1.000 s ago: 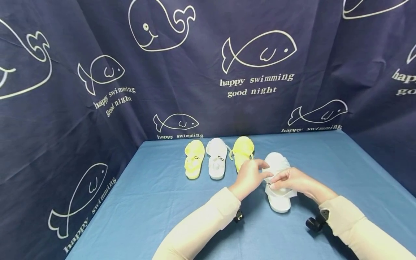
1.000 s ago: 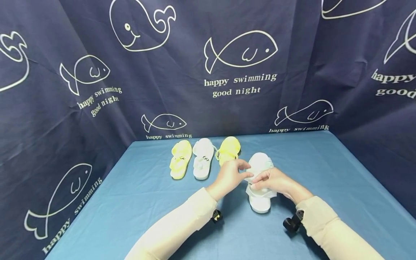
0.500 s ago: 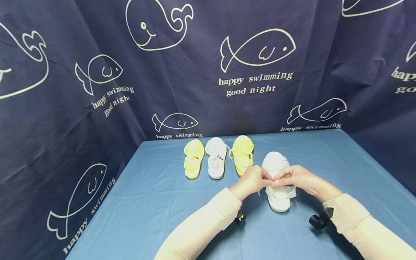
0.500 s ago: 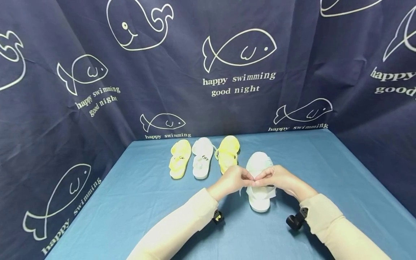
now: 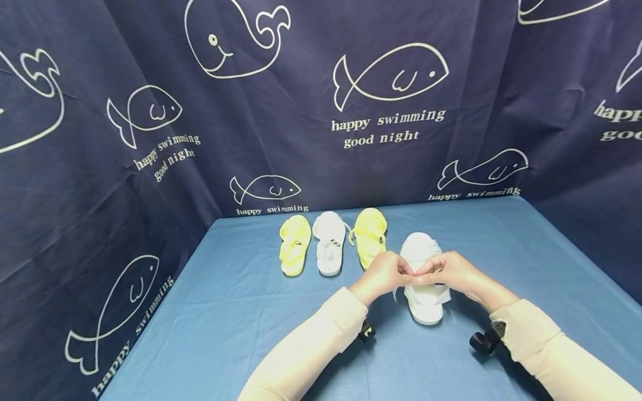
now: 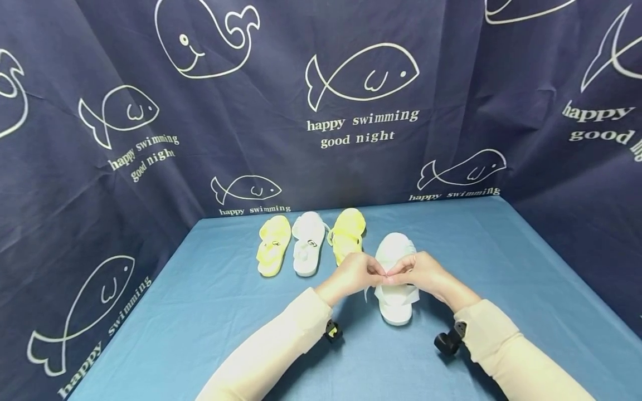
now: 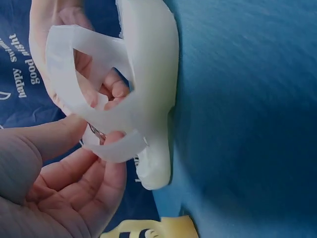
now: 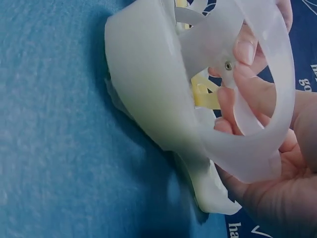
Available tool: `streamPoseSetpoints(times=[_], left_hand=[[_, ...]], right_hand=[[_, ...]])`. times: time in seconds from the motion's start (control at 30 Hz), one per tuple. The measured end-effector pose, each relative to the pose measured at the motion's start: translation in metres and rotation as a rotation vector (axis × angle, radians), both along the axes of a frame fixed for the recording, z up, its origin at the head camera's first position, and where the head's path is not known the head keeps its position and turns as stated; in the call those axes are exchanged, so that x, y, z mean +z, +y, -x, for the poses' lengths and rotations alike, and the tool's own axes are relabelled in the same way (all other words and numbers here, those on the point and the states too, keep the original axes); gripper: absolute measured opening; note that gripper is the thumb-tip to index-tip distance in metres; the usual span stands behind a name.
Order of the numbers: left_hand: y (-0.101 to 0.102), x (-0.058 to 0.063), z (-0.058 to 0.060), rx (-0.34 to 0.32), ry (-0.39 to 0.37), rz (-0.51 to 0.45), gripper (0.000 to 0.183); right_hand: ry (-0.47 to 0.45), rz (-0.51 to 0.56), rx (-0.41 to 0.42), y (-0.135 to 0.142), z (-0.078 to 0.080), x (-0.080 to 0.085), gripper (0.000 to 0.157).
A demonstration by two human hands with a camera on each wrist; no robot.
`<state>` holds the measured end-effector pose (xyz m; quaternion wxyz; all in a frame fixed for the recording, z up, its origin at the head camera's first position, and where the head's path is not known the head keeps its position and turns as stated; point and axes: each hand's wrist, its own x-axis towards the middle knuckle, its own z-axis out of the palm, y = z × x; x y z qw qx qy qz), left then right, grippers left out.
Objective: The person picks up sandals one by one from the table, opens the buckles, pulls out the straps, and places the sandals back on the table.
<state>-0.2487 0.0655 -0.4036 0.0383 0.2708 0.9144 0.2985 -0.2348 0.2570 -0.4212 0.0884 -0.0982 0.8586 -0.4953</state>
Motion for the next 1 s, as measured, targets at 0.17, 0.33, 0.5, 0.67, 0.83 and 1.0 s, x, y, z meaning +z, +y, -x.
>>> streamPoseSetpoints(times=[0.17, 0.33, 0.5, 0.67, 0.83, 1.0], left_hand=[[-0.009, -0.006, 0.002, -0.023, -0.091, -0.14, 0.01], [-0.016, -0.017, 0.001, 0.009, -0.163, -0.28, 0.008], [-0.022, -0.023, 0.0, 0.085, -0.218, -0.398, 0.01], [-0.021, -0.022, -0.002, 0.107, -0.222, -0.431, 0.01], [-0.019, -0.018, -0.003, 0.083, -0.182, -0.391, 0.008], [-0.017, -0.016, -0.003, 0.069, -0.178, -0.337, 0.007]], right_hand=[[0.002, 0.011, -0.009, -0.004, 0.001, -0.002, 0.035], [-0.012, 0.047, 0.017, -0.006, 0.002, -0.002, 0.036], [0.029, -0.01, 0.05, -0.01, 0.007, 0.003, 0.033], [0.216, -0.184, 0.127, -0.009, 0.011, 0.013, 0.02], [0.311, -0.265, 0.231, -0.005, 0.015, 0.023, 0.014], [0.296, -0.267, 0.287, -0.004, 0.017, 0.027, 0.014]])
